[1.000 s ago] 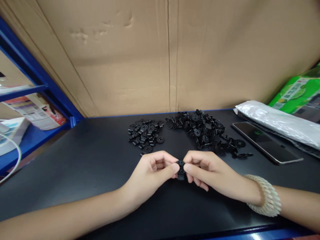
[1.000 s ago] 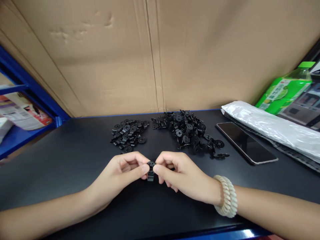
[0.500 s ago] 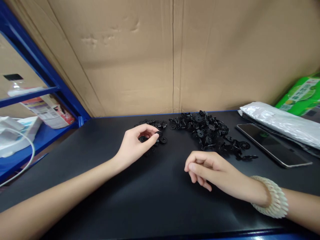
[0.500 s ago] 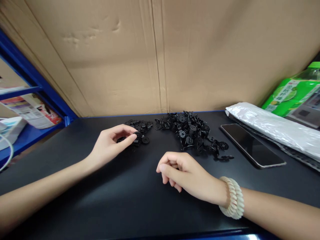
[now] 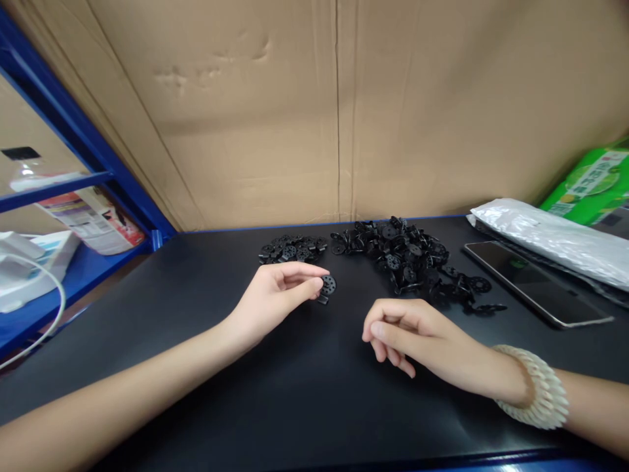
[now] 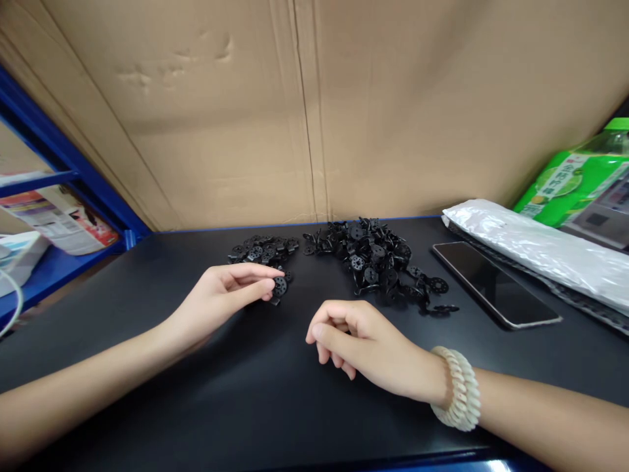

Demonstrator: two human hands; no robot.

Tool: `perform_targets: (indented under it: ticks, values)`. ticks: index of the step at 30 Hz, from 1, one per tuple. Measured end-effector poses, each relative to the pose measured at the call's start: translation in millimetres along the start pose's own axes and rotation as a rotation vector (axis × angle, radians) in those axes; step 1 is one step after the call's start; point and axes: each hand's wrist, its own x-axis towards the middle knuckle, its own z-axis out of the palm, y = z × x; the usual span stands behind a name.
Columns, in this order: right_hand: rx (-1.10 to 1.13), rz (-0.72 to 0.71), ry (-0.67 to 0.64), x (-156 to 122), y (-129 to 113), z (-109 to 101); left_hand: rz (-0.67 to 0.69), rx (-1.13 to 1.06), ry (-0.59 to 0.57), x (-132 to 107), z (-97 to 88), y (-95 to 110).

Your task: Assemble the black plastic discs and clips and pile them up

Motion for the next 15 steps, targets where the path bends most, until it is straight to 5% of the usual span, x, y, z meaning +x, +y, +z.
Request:
perform_targets:
  ticks: [4,15]
  values:
    - [-0.002,-0.002,-0.006,0.4,-0.1,-0.1,-0.068,-0.132,-0.018,-0.3,0.5,-2.4]
    - [-0.014,0.009,-0.015,1.3,0.5,-0.4,-0.015,-0.031,0.003,-1.4,1.8,0.8]
